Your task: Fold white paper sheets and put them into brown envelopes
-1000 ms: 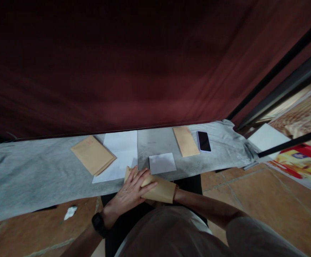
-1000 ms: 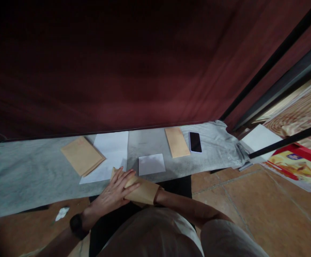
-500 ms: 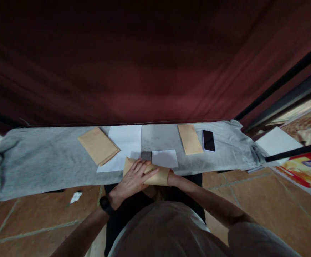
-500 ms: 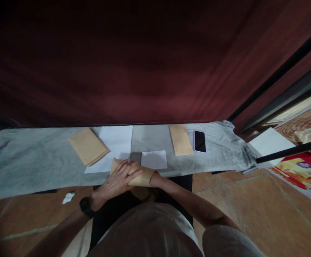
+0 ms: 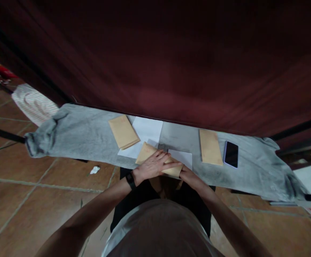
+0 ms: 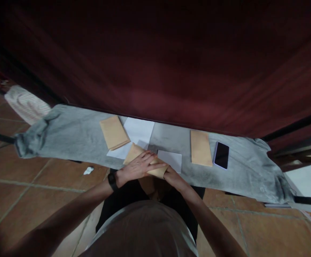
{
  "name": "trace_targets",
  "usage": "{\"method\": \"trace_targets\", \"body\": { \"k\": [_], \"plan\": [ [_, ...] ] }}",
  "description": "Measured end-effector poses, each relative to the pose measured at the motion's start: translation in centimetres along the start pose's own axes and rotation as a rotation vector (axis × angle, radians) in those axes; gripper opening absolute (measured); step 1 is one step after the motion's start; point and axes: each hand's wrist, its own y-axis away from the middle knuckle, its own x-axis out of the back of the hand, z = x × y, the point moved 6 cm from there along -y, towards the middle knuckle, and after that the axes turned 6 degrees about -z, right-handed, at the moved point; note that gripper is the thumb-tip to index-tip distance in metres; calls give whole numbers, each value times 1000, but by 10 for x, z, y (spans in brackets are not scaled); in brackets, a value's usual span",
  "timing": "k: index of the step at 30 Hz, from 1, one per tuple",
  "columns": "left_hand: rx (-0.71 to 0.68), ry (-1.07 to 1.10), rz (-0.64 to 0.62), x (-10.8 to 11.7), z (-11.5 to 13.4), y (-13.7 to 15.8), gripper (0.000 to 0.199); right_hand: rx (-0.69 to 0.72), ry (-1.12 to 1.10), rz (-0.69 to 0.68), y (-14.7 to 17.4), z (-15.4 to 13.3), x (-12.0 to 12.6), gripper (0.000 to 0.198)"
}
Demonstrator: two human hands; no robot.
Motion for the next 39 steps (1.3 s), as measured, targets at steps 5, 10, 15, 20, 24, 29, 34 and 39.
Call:
{"method": "trace_targets", "body": {
  "k": [5, 10, 15, 20, 24, 29, 34, 39],
  "plan": [
    [36, -24, 26, -1, -7, -3, 91, -101, -191, 35, 2, 4, 24, 33],
    [85, -28, 7, -3, -15, -4, 99, -118, -371, 153, 5, 14, 29, 35],
    [139, 14, -5, -12, -26, -2, 102, -102, -475, 206, 1, 22, 29, 49],
    [194, 94, -17, -19, -57, 6, 103, -4, -142, 133, -6, 16, 19, 40],
    [247, 159, -40, -29, -92, 15, 110, 121, 268, 160, -5, 14, 18, 33],
    [284, 197, -119, -54, -121, 20, 110, 157, 662, 260, -4, 33, 30, 42],
    [312, 244, -135, -72, -129, 16, 112, 115, 984, 287, -7, 59, 29, 50],
    [311, 247, -116, -73, -128, 19, 114, 71, 1111, 310, -8, 69, 25, 49]
  ]
}}
